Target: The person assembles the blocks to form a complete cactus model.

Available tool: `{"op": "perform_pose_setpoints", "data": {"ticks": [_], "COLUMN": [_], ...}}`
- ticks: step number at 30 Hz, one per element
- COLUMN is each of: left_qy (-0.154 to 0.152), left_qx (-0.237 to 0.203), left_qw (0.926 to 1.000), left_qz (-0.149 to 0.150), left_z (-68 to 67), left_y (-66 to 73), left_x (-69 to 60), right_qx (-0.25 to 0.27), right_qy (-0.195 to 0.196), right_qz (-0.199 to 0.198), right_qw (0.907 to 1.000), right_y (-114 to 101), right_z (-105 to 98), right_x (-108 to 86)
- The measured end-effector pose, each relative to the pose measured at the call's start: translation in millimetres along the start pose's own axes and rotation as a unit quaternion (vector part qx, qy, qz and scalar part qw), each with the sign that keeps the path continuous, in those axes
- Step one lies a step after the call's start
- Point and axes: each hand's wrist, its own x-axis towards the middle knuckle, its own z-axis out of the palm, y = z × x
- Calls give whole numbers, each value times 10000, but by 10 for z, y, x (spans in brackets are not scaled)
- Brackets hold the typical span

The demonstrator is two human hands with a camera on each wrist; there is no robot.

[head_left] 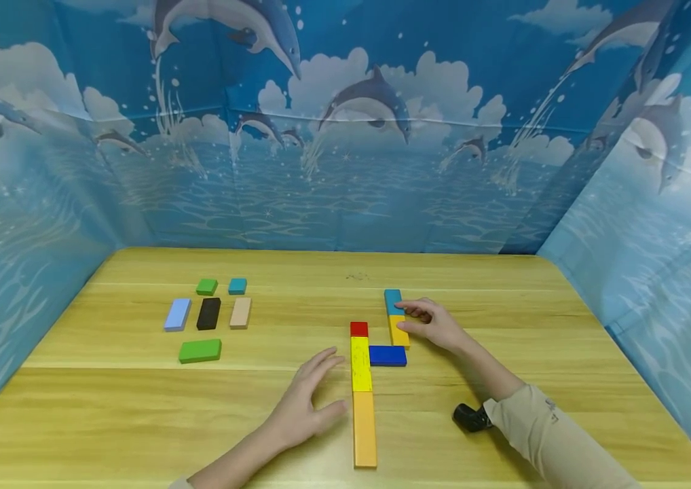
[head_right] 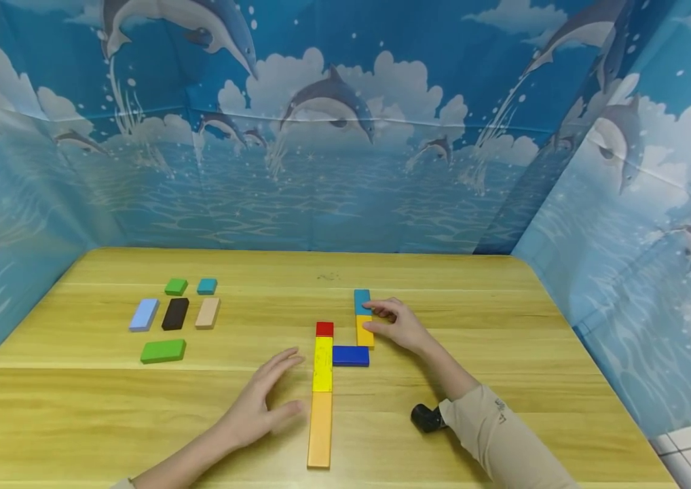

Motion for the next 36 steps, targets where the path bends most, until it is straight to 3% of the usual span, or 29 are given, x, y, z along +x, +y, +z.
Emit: {"op": "perform_pose_setpoints", "data": {"ticks": [4, 9, 16, 21, 36], "left_qy": [565, 1225, 1652, 1741, 1461], "left_qx": [49, 643, 1075, 1329, 1369], "left_qw": [9983, 9903, 9796, 9746, 9759], "left_qz": [-119, -150, -388, -477, -863], "left_z": [-268, -671, -1159, -1411, -2041], "left_y": [-41, -183, -401, -557, -971], "left_x": [8, -47, -156, -179, -187], "right_qx": [23, 62, 80, 60, 44], "right_qy": [10, 6, -7, -6, 18], "right_qz": [-24, -20, -10, 16, 43], "right_qw": [10000, 10000, 10000, 10000, 10000], "right_y": [2, -15, -29, -12, -17], "right_z": [5, 3, 0, -2, 2], "right_x": [2, -3, -9, -4, -9]}}
